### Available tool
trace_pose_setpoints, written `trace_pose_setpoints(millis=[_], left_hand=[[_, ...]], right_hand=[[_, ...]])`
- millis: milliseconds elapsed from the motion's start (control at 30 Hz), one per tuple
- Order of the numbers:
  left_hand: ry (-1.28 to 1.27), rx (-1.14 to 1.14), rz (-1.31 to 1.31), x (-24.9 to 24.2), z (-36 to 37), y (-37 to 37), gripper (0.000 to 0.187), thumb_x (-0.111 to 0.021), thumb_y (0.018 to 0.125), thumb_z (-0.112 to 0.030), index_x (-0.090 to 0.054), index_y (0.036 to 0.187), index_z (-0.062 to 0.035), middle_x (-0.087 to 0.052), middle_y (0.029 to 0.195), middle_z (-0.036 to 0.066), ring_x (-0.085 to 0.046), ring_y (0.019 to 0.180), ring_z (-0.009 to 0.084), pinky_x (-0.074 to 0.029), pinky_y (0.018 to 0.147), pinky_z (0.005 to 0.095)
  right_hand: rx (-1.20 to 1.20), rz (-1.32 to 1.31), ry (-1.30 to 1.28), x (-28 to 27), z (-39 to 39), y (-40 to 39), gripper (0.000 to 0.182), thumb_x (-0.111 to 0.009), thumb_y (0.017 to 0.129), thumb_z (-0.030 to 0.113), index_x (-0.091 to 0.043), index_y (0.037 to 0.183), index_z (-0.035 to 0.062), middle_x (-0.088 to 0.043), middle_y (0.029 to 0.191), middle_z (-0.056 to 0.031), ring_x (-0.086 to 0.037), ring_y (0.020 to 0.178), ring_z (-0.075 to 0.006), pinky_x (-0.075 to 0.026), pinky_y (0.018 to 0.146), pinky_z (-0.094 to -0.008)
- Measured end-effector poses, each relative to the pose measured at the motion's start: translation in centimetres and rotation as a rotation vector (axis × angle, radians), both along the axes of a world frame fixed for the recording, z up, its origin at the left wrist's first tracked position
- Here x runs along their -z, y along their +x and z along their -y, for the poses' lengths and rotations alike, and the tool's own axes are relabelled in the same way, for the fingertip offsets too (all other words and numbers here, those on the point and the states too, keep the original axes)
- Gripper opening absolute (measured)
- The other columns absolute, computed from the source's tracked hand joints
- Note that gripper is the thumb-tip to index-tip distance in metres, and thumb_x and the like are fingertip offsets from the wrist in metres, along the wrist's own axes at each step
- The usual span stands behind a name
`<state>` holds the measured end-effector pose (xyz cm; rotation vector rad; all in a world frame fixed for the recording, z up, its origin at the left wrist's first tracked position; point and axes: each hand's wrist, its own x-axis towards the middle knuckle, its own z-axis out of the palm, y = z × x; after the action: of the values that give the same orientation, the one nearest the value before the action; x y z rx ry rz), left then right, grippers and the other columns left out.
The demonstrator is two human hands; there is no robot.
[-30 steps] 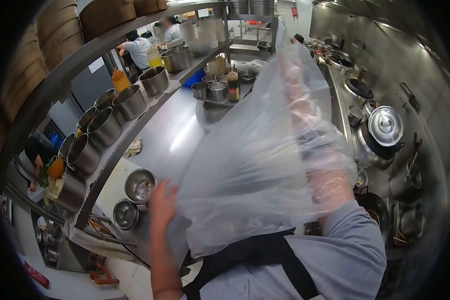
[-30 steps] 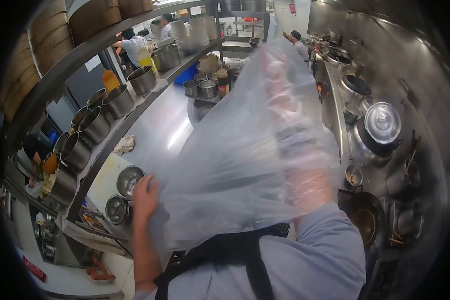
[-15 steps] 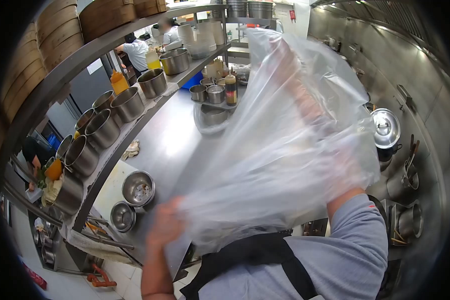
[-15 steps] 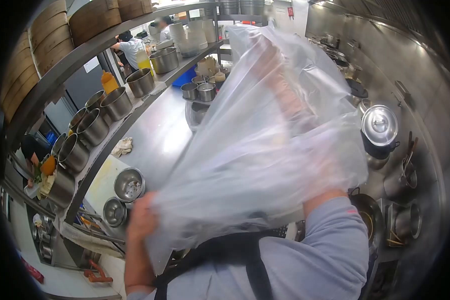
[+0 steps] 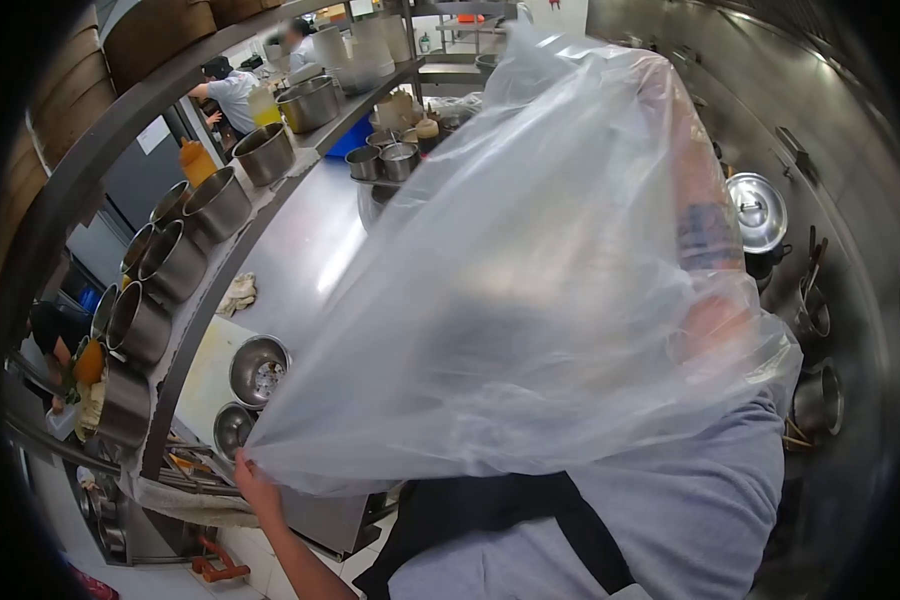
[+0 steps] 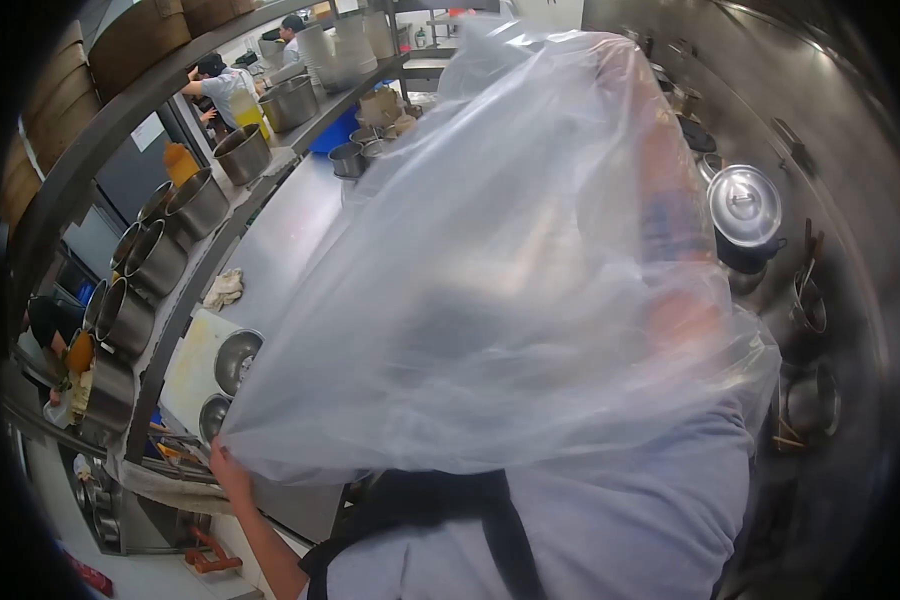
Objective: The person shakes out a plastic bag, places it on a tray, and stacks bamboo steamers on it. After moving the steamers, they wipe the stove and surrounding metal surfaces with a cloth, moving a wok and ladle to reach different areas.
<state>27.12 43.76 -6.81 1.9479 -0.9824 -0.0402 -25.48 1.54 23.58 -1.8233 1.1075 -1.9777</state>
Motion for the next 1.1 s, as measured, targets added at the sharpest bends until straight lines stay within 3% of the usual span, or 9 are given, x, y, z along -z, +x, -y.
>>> trace_pose_setpoints(millis=[333, 400, 567, 633, 700, 767, 800, 1000, 1100], left_hand=[[0.266, 0.182, -0.193, 2.2, 1.1, -1.8, 0.04, -0.048, 0.089, 0.001, -0.062, 0.127, 0.0054, -0.071, 0.112, 0.017, -0.067, 0.105, 0.0264, -0.049, 0.098, 0.0361], [0.214, -0.05, 0.329, 1.4, 2.7, -3.8, 0.049, -0.047, 0.082, 0.006, -0.062, 0.128, 0.0045, -0.067, 0.125, 0.019, -0.062, 0.121, 0.0313, -0.044, 0.109, 0.0388], [-0.093, 0.815, -0.288, -13.9, 7.3, -20.5, 0.076, -0.077, 0.075, -0.021, -0.055, 0.145, -0.0029, -0.055, 0.147, 0.019, -0.048, 0.141, 0.0329, -0.035, 0.119, 0.0475], [-0.199, 1.036, 0.131, -14.5, 10.5, -28.0, 0.103, -0.087, 0.07, -0.022, -0.037, 0.157, -0.0008, -0.041, 0.16, 0.021, -0.034, 0.152, 0.039, -0.024, 0.124, 0.0509], [-0.167, 0.894, 0.516, -12.1, 15.7, -31.3, 0.099, -0.083, 0.072, -0.017, -0.037, 0.158, -0.0052, -0.041, 0.159, 0.024, -0.036, 0.149, 0.0424, -0.028, 0.122, 0.0532], [0.149, 0.7, 0.142, -10.0, 21.1, -29.2, 0.077, -0.065, 0.077, -0.002, -0.051, 0.152, -0.0121, -0.071, 0.119, 0.025, -0.069, 0.11, 0.0398, -0.053, 0.099, 0.0453], [-0.404, 0.69, 0.247, -6.8, 25.4, -25.7, 0.059, -0.058, 0.079, 0.002, -0.064, 0.138, -0.0079, -0.075, 0.1, 0.021, -0.073, 0.092, 0.0394, -0.058, 0.087, 0.043], [-0.308, -0.008, 0.308, -17.4, 31.5, -11.2, 0.024, -0.065, 0.088, -0.015, -0.071, 0.11, -0.0092, -0.074, 0.101, 0.022, -0.07, 0.099, 0.0435, -0.055, 0.084, 0.0489], [-0.333, 0.032, 0.263, -18.5, 31.5, -8.5, 0.023, -0.066, 0.087, -0.014, -0.072, 0.108, -0.0072, -0.076, 0.099, 0.019, -0.072, 0.095, 0.0379, -0.055, 0.082, 0.0447]], right_hand=[[0.085, -0.08, 0.115, 5.6, -1.5, -3.3, 0.03, -0.064, 0.095, 0.029, -0.071, 0.113, 0.0065, -0.073, 0.103, -0.0189, -0.068, 0.097, -0.0386, -0.052, 0.094, -0.0461], [0.094, -0.093, 0.129, 6.7, -1.7, -2.9, 0.03, -0.064, 0.095, 0.029, -0.071, 0.113, 0.0066, -0.073, 0.103, -0.0189, -0.068, 0.097, -0.0388, -0.052, 0.094, -0.0461], [0.084, -0.179, 0.163, 10.1, -0.9, -0.7, 0.031, -0.064, 0.095, 0.03, -0.071, 0.113, 0.0067, -0.073, 0.104, -0.019, -0.068, 0.098, -0.0391, -0.052, 0.095, -0.0463], [0.099, -0.215, 0.175, 11.2, 0.1, 0.4, 0.031, -0.064, 0.096, 0.03, -0.071, 0.114, 0.0067, -0.073, 0.104, -0.019, -0.068, 0.098, -0.0392, -0.052, 0.095, -0.0464], [0.122, -0.269, 0.196, 12.7, 0.9, 1.4, 0.031, -0.064, 0.096, 0.031, -0.072, 0.114, 0.0068, -0.073, 0.104, -0.019, -0.068, 0.098, -0.0393, -0.052, 0.095, -0.0464], [0.14, -0.345, 0.212, 14.5, 2.0, 2.9, 0.031, -0.064, 0.096, 0.031, -0.072, 0.114, 0.0068, -0.073, 0.104, -0.019, -0.068, 0.098, -0.0395, -0.052, 0.095, -0.0465], [0.14, -0.387, 0.217, 15.6, 2.7, 4.1, 0.031, -0.064, 0.096, 0.031, -0.072, 0.114, 0.0068, -0.073, 0.104, -0.019, -0.068, 0.098, -0.0395, -0.052, 0.095, -0.0466], [-0.29, -0.661, 0.199, 29.3, -2.7, 14.9, 0.032, -0.064, 0.096, 0.032, -0.072, 0.115, 0.0069, -0.073, 0.105, -0.0191, -0.068, 0.098, -0.0399, -0.052, 0.096, -0.0468], [-0.524, -0.61, -0.087, 22.7, -17.2, 13.5, 0.046, -0.076, 0.089, 0.02, -0.065, 0.13, 0.0039, -0.07, 0.113, -0.0172, -0.064, 0.108, -0.0379, -0.048, 0.105, -0.0484]])
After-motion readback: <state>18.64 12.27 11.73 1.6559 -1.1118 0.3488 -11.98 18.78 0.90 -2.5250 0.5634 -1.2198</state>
